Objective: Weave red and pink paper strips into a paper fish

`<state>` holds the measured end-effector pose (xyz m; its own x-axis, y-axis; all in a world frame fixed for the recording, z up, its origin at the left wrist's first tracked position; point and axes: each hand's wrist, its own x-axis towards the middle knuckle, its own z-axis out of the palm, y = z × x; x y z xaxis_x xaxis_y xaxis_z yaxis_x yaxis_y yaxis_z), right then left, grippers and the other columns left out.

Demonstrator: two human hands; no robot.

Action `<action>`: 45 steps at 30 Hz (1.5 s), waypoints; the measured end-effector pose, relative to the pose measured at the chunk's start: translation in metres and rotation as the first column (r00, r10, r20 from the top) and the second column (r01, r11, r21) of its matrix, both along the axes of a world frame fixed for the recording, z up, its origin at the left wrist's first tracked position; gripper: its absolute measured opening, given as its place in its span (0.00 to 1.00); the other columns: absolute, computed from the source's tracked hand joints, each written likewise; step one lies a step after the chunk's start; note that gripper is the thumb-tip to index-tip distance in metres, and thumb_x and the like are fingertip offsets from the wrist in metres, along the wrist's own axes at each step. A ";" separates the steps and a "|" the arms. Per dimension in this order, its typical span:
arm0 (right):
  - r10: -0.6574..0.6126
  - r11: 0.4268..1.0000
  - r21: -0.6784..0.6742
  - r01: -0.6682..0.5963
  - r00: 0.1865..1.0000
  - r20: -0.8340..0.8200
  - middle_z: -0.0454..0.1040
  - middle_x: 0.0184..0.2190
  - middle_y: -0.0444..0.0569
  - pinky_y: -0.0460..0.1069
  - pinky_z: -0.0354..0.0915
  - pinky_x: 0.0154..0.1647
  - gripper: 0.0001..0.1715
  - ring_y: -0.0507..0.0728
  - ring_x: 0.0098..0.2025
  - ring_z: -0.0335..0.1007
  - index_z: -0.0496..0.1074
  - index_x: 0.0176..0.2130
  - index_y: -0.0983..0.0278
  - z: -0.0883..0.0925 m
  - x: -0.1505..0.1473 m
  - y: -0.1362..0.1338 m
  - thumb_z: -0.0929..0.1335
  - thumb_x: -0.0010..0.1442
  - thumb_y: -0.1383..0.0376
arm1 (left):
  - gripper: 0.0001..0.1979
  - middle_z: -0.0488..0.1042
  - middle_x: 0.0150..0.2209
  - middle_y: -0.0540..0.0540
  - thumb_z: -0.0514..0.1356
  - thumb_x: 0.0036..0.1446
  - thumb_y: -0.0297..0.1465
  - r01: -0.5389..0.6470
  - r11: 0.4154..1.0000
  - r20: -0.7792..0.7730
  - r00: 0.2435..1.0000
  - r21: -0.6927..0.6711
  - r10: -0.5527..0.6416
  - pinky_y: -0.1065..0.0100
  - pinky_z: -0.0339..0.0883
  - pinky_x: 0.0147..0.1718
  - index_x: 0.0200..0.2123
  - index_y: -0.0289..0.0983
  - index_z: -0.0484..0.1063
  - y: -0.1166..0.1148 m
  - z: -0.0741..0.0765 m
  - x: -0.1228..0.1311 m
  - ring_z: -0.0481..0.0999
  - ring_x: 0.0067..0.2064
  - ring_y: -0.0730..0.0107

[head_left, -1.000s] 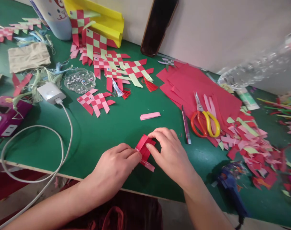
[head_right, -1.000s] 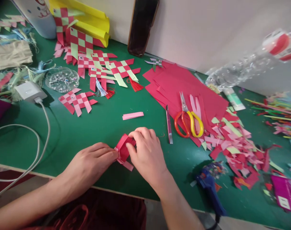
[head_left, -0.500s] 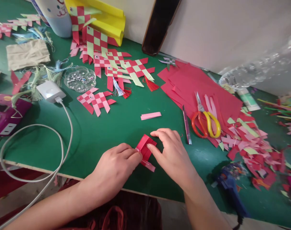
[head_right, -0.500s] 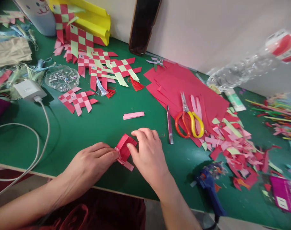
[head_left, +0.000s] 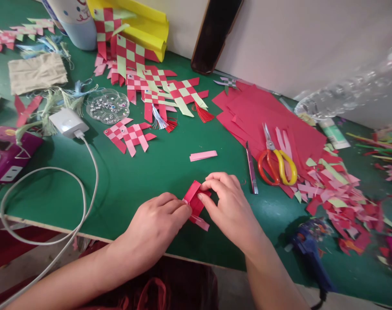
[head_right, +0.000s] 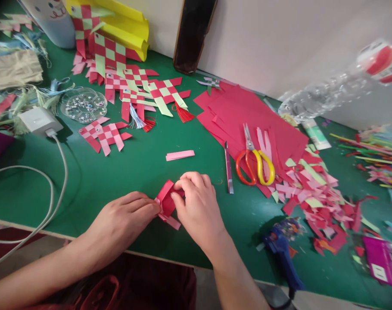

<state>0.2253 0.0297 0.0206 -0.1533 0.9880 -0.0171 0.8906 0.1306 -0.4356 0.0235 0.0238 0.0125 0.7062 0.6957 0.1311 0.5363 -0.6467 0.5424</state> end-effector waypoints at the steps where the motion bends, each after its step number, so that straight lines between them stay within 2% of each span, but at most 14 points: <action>1: 0.006 1.000 0.012 -0.006 1.000 -0.009 0.72 0.42 0.49 0.58 0.64 0.48 0.03 0.62 0.46 0.65 0.71 0.35 0.61 0.000 0.000 -0.001 0.69 0.59 0.70 | 0.04 0.77 0.37 0.47 0.56 0.64 0.24 -0.003 1.000 0.002 1.000 0.004 0.003 0.60 0.76 0.37 0.38 0.34 0.70 0.000 0.000 0.000 0.75 0.40 0.61; 9: 0.072 0.991 0.112 -0.074 0.997 0.020 0.76 0.35 0.45 0.53 0.59 0.42 0.06 0.58 0.40 0.66 0.69 0.32 0.60 -0.001 -0.001 -0.007 0.68 0.62 0.69 | 0.05 0.77 0.37 0.47 0.55 0.65 0.25 -0.002 1.000 0.023 1.000 -0.021 0.003 0.59 0.76 0.38 0.39 0.33 0.71 0.000 0.000 -0.001 0.75 0.41 0.61; 13: 0.047 0.996 0.070 -0.048 0.999 0.012 0.76 0.34 0.45 0.53 0.58 0.41 0.05 0.58 0.39 0.67 0.68 0.35 0.60 -0.002 -0.001 -0.006 0.69 0.60 0.70 | 0.06 0.77 0.37 0.47 0.55 0.66 0.26 -0.006 1.000 0.015 1.000 -0.015 0.006 0.60 0.76 0.36 0.38 0.34 0.71 0.001 0.002 0.000 0.75 0.39 0.61; 18: 0.009 1.000 0.026 -0.009 1.000 -0.028 0.76 0.34 0.44 0.54 0.59 0.42 0.11 0.58 0.40 0.69 0.69 0.41 0.59 -0.001 -0.002 -0.002 0.69 0.58 0.72 | 0.07 0.77 0.36 0.47 0.54 0.66 0.25 -0.016 1.000 0.019 1.000 -0.012 0.016 0.60 0.75 0.33 0.37 0.34 0.71 0.001 0.003 0.001 0.75 0.37 0.61; 26: 0.050 0.998 0.032 -0.050 0.999 -0.009 0.77 0.34 0.45 0.55 0.60 0.43 0.05 0.58 0.40 0.68 0.72 0.39 0.59 -0.002 0.000 -0.006 0.68 0.62 0.69 | 0.07 0.77 0.37 0.47 0.53 0.66 0.25 -0.022 1.000 0.038 0.999 0.000 0.022 0.59 0.76 0.37 0.38 0.34 0.71 -0.001 -0.001 0.001 0.75 0.39 0.61; 30: 0.074 0.993 0.095 -0.074 0.997 0.003 0.75 0.35 0.47 0.55 0.62 0.44 0.04 0.59 0.41 0.66 0.71 0.35 0.60 0.000 -0.001 -0.010 0.68 0.63 0.70 | 0.06 0.77 0.38 0.47 0.54 0.66 0.26 -0.016 1.000 0.022 1.000 0.002 0.016 0.59 0.76 0.38 0.39 0.34 0.71 -0.001 -0.003 0.000 0.75 0.41 0.61; 34: 0.122 0.975 0.193 -0.106 0.990 -0.072 0.75 0.40 0.49 0.55 0.64 0.47 0.05 0.58 0.44 0.66 0.71 0.38 0.61 0.003 -0.001 -0.018 0.67 0.64 0.71 | 0.07 0.77 0.38 0.47 0.53 0.67 0.27 -0.020 1.000 0.042 0.999 0.010 0.019 0.60 0.76 0.37 0.39 0.34 0.70 -0.001 -0.004 0.000 0.75 0.40 0.61; 45: 0.160 0.929 0.364 -0.073 0.964 -0.214 0.79 0.36 0.48 0.54 0.72 0.40 0.13 0.56 0.39 0.73 0.71 0.41 0.60 -0.001 -0.004 -0.046 0.66 0.61 0.77 | 0.12 0.77 0.34 0.47 0.48 0.70 0.26 -0.044 0.999 0.046 0.998 -0.005 0.044 0.64 0.74 0.39 0.38 0.35 0.70 0.001 -0.007 0.000 0.75 0.38 0.66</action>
